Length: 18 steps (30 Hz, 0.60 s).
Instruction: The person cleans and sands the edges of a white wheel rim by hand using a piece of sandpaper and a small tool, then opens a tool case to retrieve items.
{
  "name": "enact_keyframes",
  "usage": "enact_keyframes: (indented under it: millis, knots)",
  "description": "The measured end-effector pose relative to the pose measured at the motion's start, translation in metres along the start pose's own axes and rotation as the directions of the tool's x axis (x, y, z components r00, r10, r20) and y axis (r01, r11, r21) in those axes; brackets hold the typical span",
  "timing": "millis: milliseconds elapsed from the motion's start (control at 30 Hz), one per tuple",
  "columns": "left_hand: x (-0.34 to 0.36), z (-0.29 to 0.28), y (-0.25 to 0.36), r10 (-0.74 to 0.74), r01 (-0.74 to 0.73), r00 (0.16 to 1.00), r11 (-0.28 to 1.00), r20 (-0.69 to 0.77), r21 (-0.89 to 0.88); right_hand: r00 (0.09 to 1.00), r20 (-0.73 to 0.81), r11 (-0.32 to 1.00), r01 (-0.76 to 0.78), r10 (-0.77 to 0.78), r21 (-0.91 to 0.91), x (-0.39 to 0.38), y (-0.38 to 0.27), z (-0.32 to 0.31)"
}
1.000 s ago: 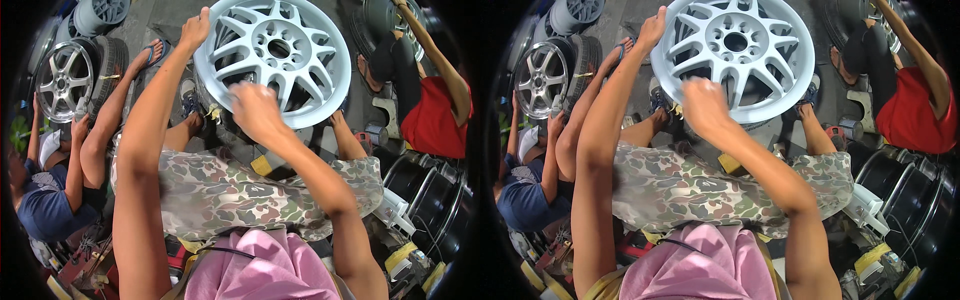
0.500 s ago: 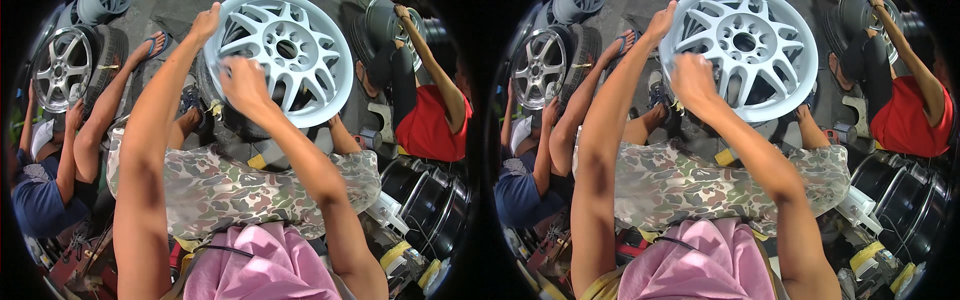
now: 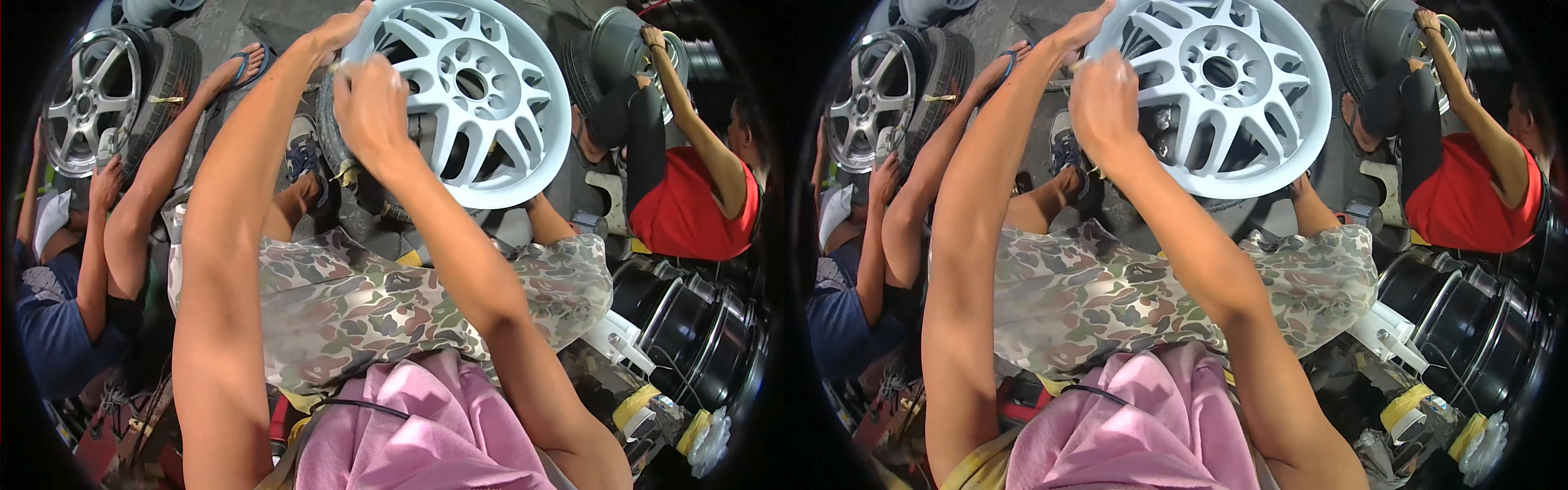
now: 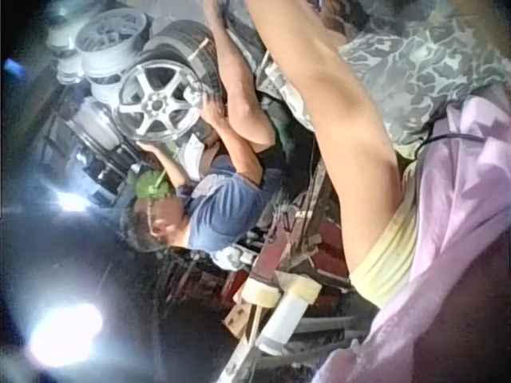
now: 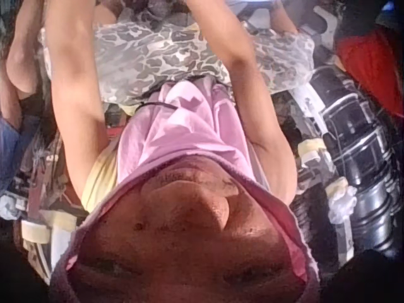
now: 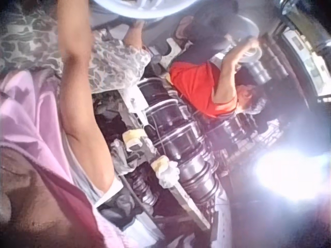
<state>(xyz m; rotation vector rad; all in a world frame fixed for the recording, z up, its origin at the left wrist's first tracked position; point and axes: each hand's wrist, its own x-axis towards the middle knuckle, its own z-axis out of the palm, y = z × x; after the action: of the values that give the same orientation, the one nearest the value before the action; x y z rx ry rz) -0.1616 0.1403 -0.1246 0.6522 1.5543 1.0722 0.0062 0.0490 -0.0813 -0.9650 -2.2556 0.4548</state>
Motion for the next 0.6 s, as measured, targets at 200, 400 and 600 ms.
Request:
enact_keyframes:
  millis: [200,400,600]
  knots:
    - [-0.001,-0.025,-0.013,0.119,-0.116,0.993,0.984,-0.021,0.132,0.975,0.169,0.989,0.146,-0.147,0.023,-0.107,-0.007,-0.069]
    - [0.019,-0.014,-0.008,0.221,-0.219,0.975,0.949,0.018,0.225,0.993,0.027,0.994,0.112,-0.112,-0.01,-0.009,-0.007,0.004]
    - [0.032,-0.043,-0.031,0.286,-0.267,0.958,0.899,-0.005,0.347,0.989,0.089,0.975,0.101,-0.121,0.198,-0.075,0.007,-0.034]
